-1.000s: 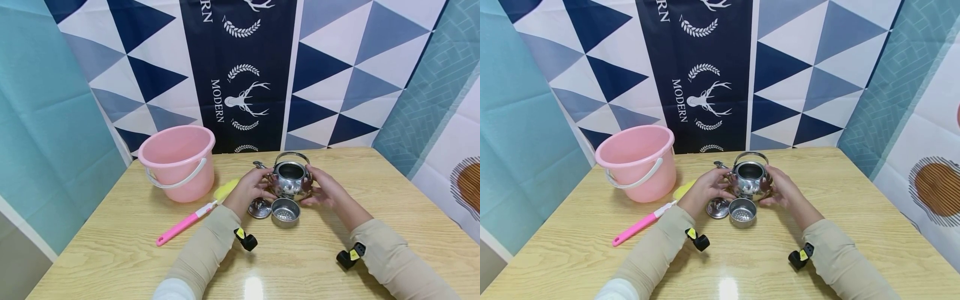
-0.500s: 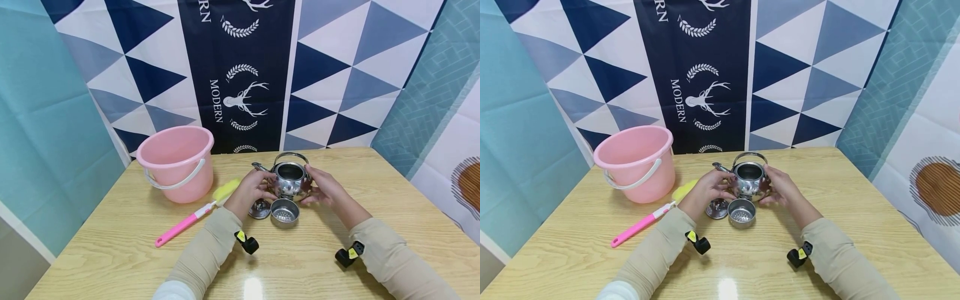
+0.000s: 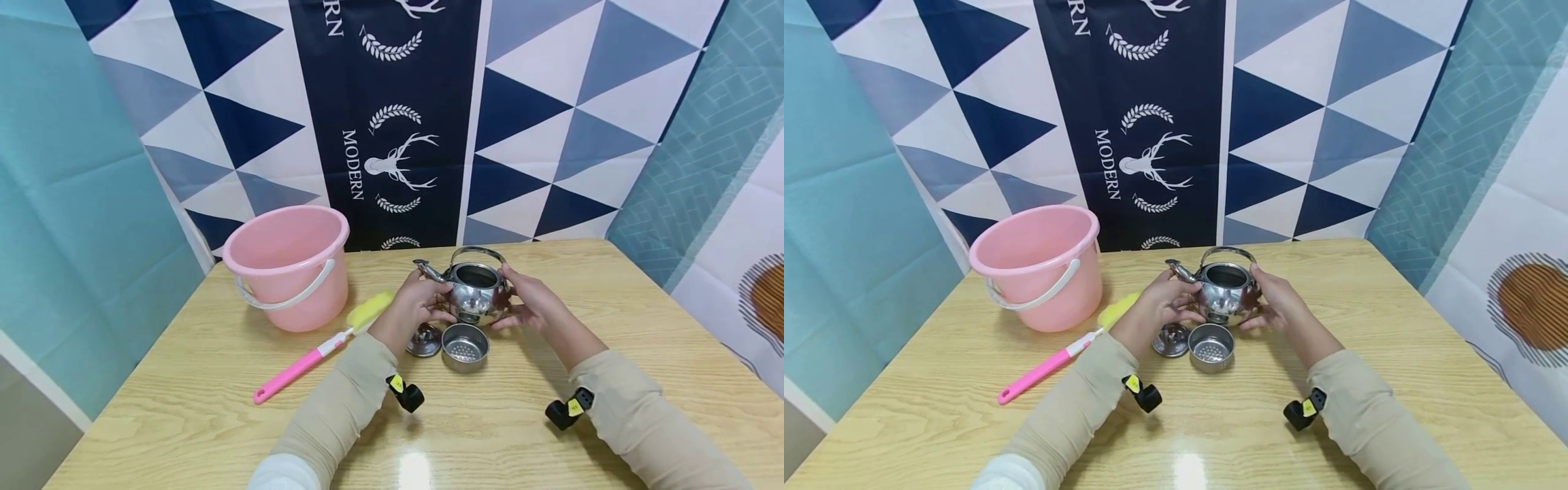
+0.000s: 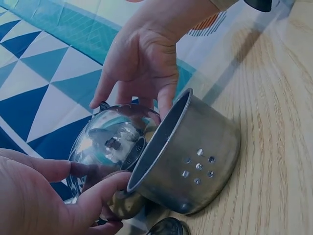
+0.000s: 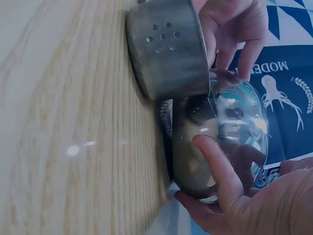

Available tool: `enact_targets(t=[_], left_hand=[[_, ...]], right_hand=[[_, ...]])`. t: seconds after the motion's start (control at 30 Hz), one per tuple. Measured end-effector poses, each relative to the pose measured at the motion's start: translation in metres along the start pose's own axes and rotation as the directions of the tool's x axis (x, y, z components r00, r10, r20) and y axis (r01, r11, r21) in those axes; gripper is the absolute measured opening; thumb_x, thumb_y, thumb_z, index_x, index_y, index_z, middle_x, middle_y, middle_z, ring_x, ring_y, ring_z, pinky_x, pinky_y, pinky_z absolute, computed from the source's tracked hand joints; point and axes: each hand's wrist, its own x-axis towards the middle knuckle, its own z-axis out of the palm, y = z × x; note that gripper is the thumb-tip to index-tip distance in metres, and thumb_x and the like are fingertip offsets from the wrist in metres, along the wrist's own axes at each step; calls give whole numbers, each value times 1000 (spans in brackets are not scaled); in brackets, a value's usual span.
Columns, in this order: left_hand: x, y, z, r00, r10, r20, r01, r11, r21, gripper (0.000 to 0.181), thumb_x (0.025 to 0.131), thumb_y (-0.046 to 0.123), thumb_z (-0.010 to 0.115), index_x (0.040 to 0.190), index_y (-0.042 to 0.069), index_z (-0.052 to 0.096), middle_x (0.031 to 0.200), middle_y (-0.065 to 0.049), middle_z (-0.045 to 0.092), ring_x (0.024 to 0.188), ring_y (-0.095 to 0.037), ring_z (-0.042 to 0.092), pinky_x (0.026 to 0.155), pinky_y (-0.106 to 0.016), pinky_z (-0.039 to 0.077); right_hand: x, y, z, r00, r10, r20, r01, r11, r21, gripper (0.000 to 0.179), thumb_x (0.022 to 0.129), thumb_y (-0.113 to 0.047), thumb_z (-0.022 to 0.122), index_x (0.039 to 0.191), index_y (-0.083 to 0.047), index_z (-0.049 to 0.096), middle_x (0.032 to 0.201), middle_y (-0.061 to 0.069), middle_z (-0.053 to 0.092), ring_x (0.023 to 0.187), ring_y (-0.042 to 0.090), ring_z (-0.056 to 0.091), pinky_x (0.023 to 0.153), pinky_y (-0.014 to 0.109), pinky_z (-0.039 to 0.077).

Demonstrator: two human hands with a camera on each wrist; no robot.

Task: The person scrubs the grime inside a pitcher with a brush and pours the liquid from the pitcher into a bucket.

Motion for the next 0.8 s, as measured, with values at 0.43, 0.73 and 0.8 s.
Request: enact_targets(t=[0.43, 0.73, 0.8], left_hand=[[-2, -5, -3, 999, -38, -21, 37, 998, -41, 77, 82, -12, 68, 145, 18, 37, 127, -24, 48, 121, -43, 49, 86, -68, 42], [-7, -5, -7, 998, -25, -49, 24, 999, -22, 72, 78, -8, 73, 139, 15, 43, 119, -22, 51, 118, -43, 50, 78, -67, 47], [-9, -4, -8, 999, -24, -40, 24, 1000, -18, 72, 79, -8, 72, 140, 14, 42, 120, -23, 51, 119, -44, 49, 78, -67, 47]], right_hand=[[-3, 3, 0, 1000, -11, 19, 11, 999, -49, 73, 102, -47, 40, 157, -10, 10, 160, 22, -7, 138, 57, 11, 77, 53, 53], [-7, 2, 4, 1000, -9, 18, 10, 997, -72, 75, 102, -45, 44, 156, -9, 9, 160, 22, -8, 138, 57, 10, 77, 52, 54], [-9, 2, 6, 1000, -12, 22, 13, 998, -64, 75, 102, -44, 44, 156, -8, 8, 159, 22, -9, 138, 57, 10, 77, 53, 54]])
